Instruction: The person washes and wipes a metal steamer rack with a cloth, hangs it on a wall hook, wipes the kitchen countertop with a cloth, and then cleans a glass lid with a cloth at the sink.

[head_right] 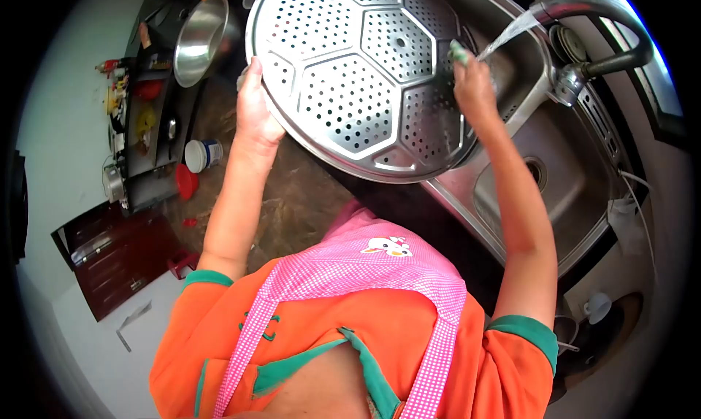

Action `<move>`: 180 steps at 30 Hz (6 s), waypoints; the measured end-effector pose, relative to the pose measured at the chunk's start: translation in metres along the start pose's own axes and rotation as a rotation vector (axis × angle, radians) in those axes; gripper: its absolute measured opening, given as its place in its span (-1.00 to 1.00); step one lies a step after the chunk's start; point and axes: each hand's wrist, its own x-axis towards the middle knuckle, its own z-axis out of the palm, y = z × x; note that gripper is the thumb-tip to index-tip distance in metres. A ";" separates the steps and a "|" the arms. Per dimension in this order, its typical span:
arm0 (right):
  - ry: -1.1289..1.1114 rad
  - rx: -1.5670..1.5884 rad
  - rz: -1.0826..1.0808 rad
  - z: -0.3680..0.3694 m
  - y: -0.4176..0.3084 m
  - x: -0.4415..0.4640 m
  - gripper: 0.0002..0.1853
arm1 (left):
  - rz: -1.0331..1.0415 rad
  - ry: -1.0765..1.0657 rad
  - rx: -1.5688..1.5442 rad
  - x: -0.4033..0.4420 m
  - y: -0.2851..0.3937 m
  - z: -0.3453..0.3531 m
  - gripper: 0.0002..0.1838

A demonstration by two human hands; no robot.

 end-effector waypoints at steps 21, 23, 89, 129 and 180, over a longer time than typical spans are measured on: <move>0.071 0.018 -0.539 0.055 -0.247 -0.029 -0.90 | 0.083 -0.040 0.019 0.002 0.008 0.003 -0.63; 0.041 0.056 -0.633 0.038 -0.228 -0.058 -0.87 | 0.055 -0.024 -0.003 -0.005 0.007 0.024 -0.65; 0.240 -0.292 -0.163 0.040 -0.031 0.024 -0.85 | -0.037 0.171 0.237 -0.005 0.011 -0.099 -0.43; 0.028 1.031 0.707 -0.059 0.002 0.010 -0.81 | -0.101 0.073 0.013 -0.018 0.011 -0.167 -0.51; 0.349 1.145 0.704 -0.166 -0.024 -0.096 -0.79 | -0.070 0.118 0.355 0.066 -0.066 -0.099 -0.65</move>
